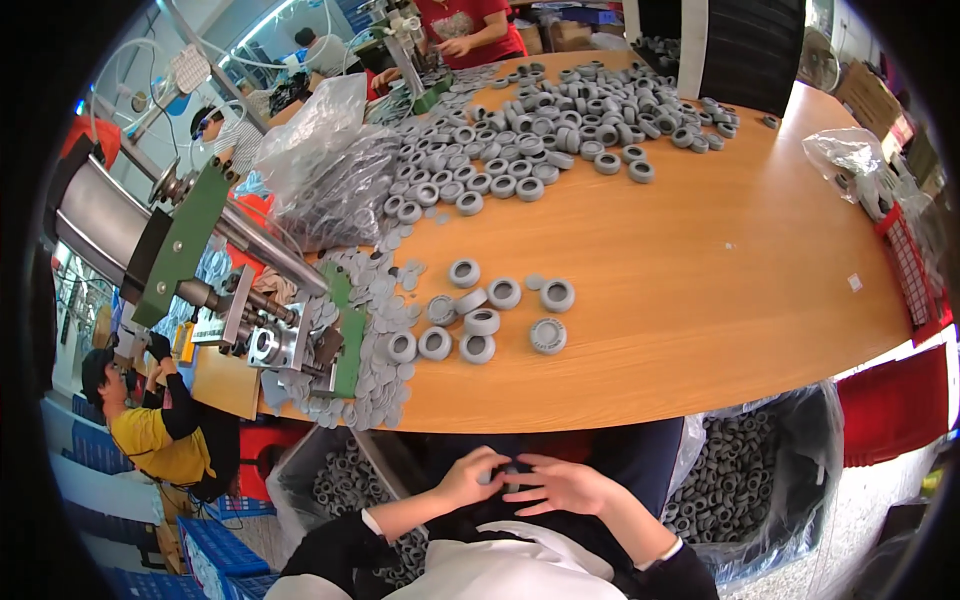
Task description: Manually press and assemble plastic or rubber ring-shaped components using a hydraulic or pneumatic press machine.
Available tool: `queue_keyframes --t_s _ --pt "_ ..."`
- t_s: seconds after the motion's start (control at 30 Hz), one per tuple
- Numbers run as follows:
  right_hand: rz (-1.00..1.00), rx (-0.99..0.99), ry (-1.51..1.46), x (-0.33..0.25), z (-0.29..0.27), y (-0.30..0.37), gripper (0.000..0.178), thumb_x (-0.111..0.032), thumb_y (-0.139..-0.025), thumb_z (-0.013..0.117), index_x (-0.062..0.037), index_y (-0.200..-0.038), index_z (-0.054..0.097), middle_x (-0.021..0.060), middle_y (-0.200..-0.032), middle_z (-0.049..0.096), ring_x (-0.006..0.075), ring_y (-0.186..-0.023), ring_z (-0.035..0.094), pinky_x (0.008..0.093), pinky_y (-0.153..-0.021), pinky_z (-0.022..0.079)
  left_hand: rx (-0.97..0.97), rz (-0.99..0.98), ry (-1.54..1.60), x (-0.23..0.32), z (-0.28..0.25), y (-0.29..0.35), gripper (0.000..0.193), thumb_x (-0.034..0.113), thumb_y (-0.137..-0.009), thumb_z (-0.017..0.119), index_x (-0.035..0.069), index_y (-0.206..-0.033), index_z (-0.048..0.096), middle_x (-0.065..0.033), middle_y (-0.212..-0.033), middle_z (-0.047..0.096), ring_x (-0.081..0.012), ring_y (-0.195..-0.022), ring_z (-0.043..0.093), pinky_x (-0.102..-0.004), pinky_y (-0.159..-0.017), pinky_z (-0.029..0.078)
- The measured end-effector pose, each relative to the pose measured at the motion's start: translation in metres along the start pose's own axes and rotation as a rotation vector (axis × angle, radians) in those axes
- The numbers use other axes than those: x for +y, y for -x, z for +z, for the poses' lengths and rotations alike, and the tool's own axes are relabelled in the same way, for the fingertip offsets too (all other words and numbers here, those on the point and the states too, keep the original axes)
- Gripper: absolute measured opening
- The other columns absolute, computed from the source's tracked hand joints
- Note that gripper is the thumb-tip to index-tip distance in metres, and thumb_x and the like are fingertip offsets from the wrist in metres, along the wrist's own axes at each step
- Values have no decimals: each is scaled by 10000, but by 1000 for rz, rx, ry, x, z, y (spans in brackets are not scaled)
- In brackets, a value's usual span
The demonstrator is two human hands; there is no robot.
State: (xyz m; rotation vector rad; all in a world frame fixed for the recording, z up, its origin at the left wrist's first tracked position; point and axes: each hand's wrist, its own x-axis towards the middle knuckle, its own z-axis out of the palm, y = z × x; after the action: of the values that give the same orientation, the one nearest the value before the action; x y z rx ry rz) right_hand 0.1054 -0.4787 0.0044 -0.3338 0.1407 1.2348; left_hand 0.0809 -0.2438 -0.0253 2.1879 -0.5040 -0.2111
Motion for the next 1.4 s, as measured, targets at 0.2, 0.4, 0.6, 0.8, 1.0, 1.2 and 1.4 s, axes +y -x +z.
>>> queue_keyframes --t_s 0.2,0.4,0.6,0.8,1.0,1.2,1.4 --pt "547 703 811 25 -75 -92 444 -314 -805 535 1 -1113 484 204 -981 582 320 -764 629 400 -647 553 -75 51 -24 14 -2 -2 236 60 -704 628 38 -933 577 -126 -884 555 -321 -800 569 -342 -704 492" --pt "740 792 1057 -8 -63 -56 368 -317 -759 572 24 -898 581 181 -746 619 289 -682 645 418 -632 546 30 -87 183 -9 -18 16 256 99 -736 648 54 -976 571 -87 -904 568 -259 -745 601 -341 -670 500" --pt "474 1056 2087 2 -27 -32 314 -351 -691 655 -54 -790 669 141 -856 645 285 -814 634 401 -699 519 270 -223 -134 -71 -29 65 220 169 -747 659 53 -921 592 -119 -882 572 -315 -813 582 -370 -693 485" --pt "-96 865 2735 6 -53 -19 270 -197 -666 703 -58 -880 617 141 -1028 527 306 -929 527 377 -796 471 219 -1015 -842 -138 -38 214 360 271 -729 672 26 -982 597 -204 -996 579 -363 -936 560 -414 -814 460" --pt "-291 539 1549 -14 11 -23 311 -154 -706 723 -1 -955 616 154 -1024 574 247 -914 579 307 -779 486 370 -616 -253 -96 -58 173 477 253 -764 669 -22 -1126 522 -208 -1143 541 -358 -1077 509 -391 -933 399" --pt "43 210 623 20 38 -93 294 -106 -874 553 -3 -1144 499 67 -1054 559 150 -950 559 284 -812 477 229 119 -8 30 -60 39 625 139 -691 733 34 -1242 457 -148 -1288 439 -303 -1112 488 -375 -921 420" --pt "15 302 805 14 62 -96 656 -132 -819 628 11 -1350 272 181 -1340 358 231 -1207 405 352 -991 362 528 -219 -379 -48 -68 115 280 89 -682 698 24 -937 603 -131 -932 600 -322 -880 567 -392 -798 454"
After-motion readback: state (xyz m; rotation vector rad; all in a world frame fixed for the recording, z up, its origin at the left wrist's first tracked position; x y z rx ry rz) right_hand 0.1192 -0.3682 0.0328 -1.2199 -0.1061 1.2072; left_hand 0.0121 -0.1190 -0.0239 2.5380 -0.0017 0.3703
